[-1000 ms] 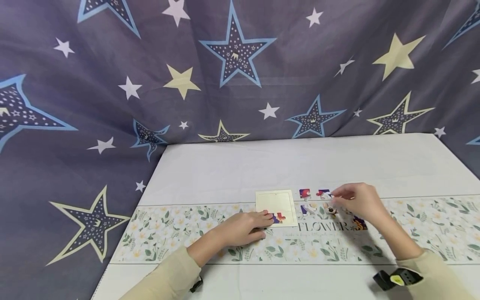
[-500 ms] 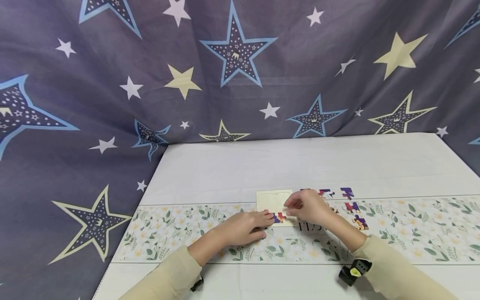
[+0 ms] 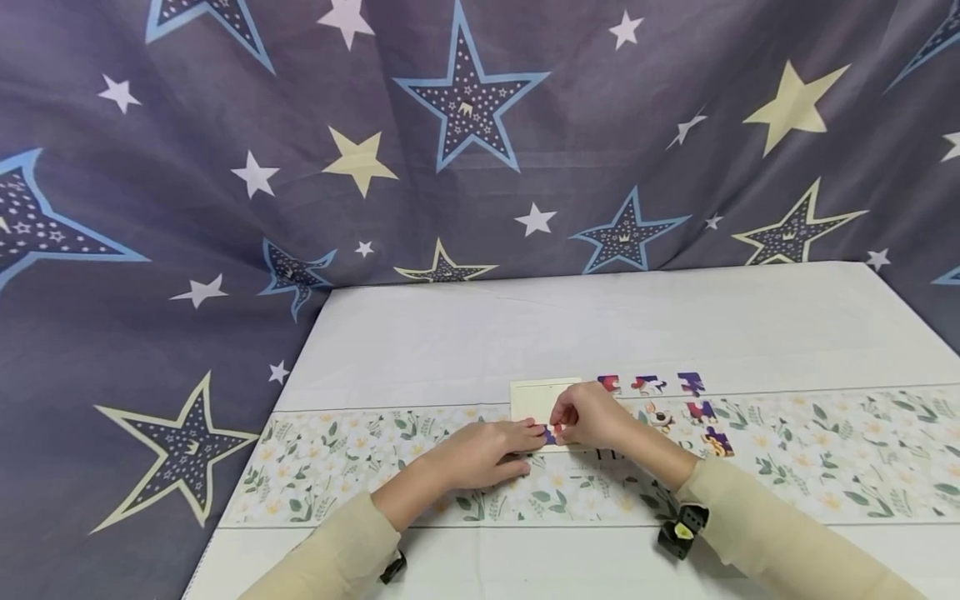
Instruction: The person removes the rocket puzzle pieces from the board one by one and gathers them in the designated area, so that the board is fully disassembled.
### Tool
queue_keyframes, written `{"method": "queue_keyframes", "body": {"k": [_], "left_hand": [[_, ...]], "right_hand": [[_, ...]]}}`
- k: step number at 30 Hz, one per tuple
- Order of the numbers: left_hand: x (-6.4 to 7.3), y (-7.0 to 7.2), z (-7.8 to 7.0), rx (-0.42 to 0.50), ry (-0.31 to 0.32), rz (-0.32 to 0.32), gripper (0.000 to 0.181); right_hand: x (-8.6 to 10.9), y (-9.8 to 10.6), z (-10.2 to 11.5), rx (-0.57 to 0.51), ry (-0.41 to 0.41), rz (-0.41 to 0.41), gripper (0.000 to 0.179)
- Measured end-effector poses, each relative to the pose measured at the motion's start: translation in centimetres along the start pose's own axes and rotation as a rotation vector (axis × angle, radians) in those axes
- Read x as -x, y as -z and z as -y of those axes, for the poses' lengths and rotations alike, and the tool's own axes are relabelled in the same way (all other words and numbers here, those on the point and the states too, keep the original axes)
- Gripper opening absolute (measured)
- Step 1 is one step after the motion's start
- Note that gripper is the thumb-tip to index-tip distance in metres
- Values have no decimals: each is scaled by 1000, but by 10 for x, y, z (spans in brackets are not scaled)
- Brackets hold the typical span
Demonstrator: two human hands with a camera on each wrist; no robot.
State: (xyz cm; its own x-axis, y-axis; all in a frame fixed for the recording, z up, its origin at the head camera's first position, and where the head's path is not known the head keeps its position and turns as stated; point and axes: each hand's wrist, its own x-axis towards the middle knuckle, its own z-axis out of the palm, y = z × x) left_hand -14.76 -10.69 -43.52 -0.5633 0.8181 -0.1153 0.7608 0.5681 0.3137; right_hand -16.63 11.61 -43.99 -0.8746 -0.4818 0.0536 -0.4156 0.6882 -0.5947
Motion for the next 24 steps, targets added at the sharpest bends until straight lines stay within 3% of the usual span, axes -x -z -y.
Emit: {"method": "queue_keyframes", "body": {"k": [4, 14, 24], "left_hand": [[4, 2, 0, -38, -12, -11, 43], [14, 1, 7, -31, 5, -49, 43], [14, 0, 6, -11, 22, -30, 49]], "right_hand": [[-2, 0, 1, -8, 1, 13, 13], [-2, 1, 4, -2, -30, 15, 13], [-1, 1, 5, 9, -51, 42, 13]]}}
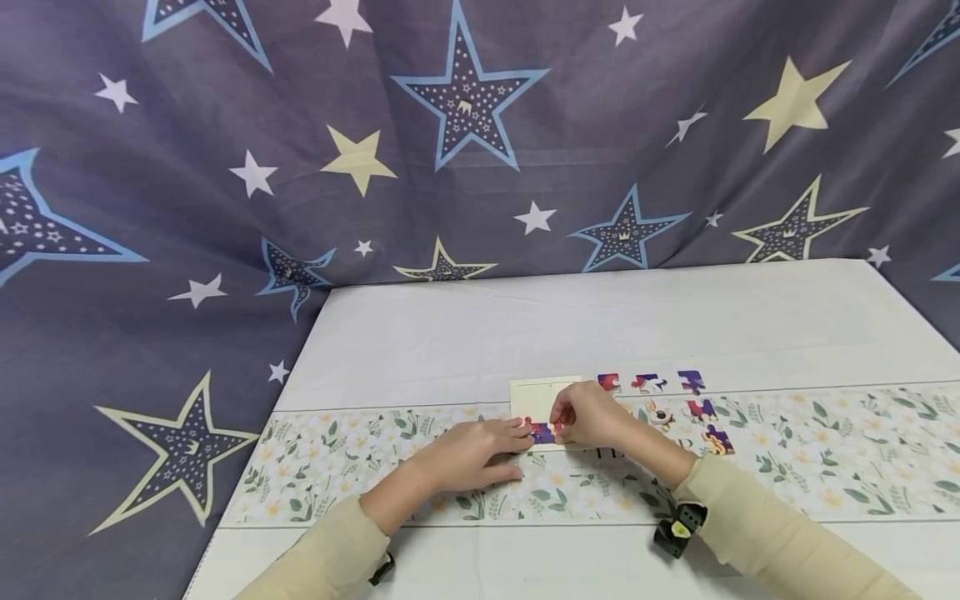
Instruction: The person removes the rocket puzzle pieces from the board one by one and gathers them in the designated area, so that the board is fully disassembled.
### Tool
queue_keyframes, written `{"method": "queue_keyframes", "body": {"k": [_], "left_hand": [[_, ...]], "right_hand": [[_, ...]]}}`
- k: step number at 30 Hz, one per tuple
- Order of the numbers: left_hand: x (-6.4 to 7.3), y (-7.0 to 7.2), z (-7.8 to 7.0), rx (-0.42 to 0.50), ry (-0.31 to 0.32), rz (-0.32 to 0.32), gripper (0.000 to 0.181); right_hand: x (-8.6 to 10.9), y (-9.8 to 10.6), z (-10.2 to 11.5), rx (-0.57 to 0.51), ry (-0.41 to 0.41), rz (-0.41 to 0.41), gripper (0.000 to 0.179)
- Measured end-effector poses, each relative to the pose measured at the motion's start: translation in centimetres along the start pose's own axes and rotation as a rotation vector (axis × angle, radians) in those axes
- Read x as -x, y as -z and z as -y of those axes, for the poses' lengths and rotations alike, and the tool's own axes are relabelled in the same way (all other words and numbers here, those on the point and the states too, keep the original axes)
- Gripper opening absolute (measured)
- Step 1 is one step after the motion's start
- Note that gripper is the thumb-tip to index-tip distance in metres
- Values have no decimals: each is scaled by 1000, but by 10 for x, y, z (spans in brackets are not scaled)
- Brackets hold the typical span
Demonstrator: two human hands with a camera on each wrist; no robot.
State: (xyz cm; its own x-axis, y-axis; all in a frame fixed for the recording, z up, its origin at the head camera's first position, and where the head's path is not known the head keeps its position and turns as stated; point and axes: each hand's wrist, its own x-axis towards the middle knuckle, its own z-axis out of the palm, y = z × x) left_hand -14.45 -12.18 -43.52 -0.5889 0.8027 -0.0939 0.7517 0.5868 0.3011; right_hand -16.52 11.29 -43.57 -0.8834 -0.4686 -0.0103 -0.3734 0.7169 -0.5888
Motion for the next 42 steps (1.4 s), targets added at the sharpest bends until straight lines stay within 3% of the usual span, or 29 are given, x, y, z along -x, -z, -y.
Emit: {"method": "queue_keyframes", "body": {"k": [12, 17, 26, 42], "left_hand": [[-1, 0, 0, 23, 11, 1, 49], [-1, -1, 0, 29, 7, -1, 47], [-2, 0, -1, 27, 22, 5, 46], [-2, -1, 1, 28, 2, -1, 47]], "right_hand": [[0, 1, 4, -50, -68, 7, 11], [0, 1, 2, -124, -101, 13, 11], [0, 2, -2, -206, -96, 4, 10], [3, 7, -6, -222, -132, -9, 7]]}}
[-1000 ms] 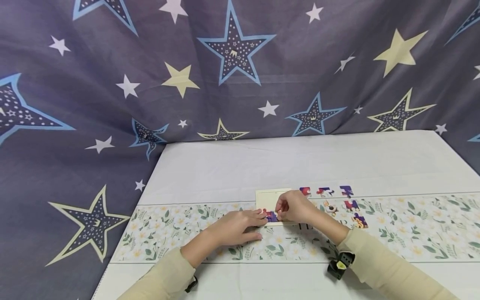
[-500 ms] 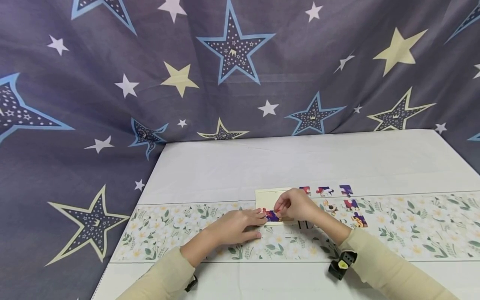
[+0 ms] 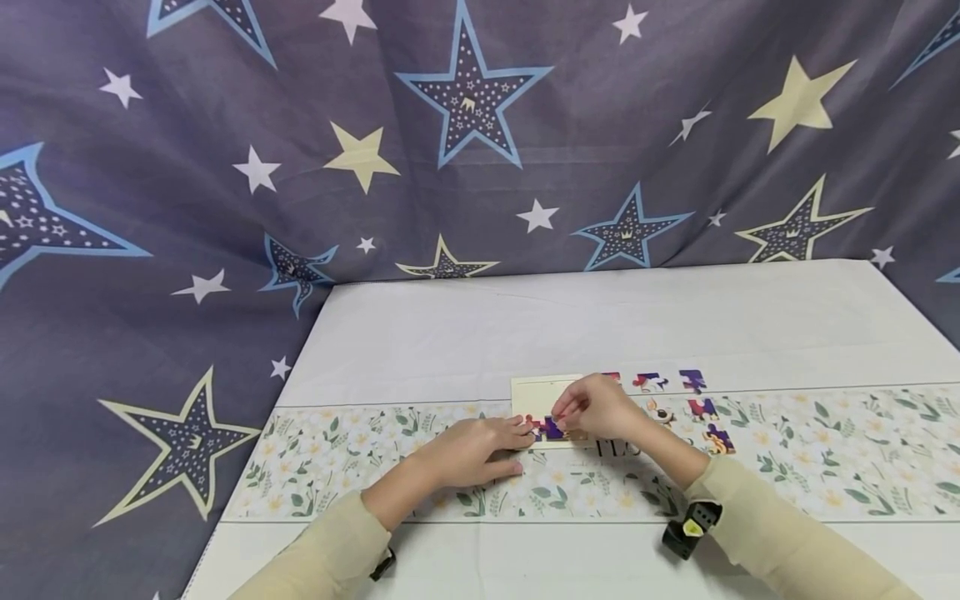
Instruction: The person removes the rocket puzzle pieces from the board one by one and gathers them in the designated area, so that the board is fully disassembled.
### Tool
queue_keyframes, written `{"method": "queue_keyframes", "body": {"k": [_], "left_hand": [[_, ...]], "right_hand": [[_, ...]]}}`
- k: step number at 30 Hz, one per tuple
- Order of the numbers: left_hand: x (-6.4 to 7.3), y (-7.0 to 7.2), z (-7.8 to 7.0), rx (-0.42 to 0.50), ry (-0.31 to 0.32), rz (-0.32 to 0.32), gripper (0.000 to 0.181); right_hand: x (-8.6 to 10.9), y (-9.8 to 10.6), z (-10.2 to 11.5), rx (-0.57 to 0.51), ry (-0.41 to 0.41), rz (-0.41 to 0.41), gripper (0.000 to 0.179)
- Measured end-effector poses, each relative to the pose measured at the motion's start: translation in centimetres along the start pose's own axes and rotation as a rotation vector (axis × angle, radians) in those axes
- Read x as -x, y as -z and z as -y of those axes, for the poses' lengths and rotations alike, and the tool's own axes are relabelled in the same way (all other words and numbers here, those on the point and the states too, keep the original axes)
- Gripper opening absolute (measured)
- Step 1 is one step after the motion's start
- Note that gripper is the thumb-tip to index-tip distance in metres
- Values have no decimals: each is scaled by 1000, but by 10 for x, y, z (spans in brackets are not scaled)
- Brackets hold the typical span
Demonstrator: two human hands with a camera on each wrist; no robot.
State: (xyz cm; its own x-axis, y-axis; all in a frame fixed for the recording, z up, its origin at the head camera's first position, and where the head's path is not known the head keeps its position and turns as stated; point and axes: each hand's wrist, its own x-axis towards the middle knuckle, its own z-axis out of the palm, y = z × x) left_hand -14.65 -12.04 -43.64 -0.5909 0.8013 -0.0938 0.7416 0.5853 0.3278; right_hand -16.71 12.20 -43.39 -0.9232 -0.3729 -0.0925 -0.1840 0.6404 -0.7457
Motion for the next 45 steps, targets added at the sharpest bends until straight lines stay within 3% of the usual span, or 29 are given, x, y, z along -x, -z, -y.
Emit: {"method": "queue_keyframes", "body": {"k": [19, 36, 45], "left_hand": [[1, 0, 0, 1, 12, 24, 46], [1, 0, -1, -12, 16, 13, 45], [0, -1, 0, -7, 8, 5, 45]], "right_hand": [[17, 20, -19, -7, 2, -20, 8], [47, 42, -42, -93, -118, -36, 13], [67, 61, -58, 3, -93, -69, 20]]}}
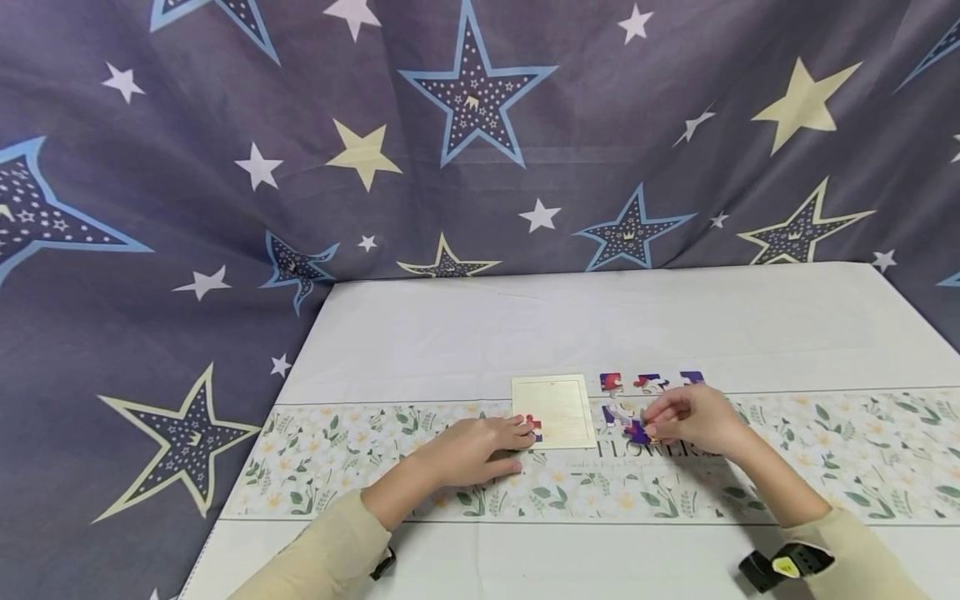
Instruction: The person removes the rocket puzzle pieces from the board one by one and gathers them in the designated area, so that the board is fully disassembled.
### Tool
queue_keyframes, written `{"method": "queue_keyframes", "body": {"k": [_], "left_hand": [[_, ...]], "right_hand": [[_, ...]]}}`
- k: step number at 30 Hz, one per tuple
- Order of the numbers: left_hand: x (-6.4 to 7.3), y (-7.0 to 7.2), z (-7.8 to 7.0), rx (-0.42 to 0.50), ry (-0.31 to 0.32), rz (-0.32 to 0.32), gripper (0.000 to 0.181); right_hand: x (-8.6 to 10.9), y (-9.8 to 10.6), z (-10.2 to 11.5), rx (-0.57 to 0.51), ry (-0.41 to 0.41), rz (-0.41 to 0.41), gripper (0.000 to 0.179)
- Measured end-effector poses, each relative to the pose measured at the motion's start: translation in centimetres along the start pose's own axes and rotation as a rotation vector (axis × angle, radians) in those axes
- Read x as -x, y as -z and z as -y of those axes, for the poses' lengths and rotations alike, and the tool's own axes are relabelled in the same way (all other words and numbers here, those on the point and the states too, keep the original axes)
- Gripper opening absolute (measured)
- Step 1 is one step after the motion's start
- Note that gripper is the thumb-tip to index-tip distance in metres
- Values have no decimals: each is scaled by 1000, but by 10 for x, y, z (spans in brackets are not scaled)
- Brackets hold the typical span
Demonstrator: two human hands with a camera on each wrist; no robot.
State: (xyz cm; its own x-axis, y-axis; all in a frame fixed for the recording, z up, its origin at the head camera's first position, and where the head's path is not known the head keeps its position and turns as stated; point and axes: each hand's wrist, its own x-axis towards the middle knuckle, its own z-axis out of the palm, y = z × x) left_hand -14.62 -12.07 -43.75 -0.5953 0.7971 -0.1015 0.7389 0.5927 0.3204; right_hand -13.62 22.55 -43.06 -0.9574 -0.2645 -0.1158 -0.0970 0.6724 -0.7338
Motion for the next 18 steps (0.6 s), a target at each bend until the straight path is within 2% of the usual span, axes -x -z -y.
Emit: {"method": "queue_keyframes", "body": {"k": [6, 18], "left_hand": [[0, 0, 0, 9, -1, -3, 45], [0, 2, -2, 5, 15, -5, 45]], "right_hand": [[8, 10, -10, 68, -23, -19, 20], [14, 14, -19, 188, 25, -57, 8]]}}
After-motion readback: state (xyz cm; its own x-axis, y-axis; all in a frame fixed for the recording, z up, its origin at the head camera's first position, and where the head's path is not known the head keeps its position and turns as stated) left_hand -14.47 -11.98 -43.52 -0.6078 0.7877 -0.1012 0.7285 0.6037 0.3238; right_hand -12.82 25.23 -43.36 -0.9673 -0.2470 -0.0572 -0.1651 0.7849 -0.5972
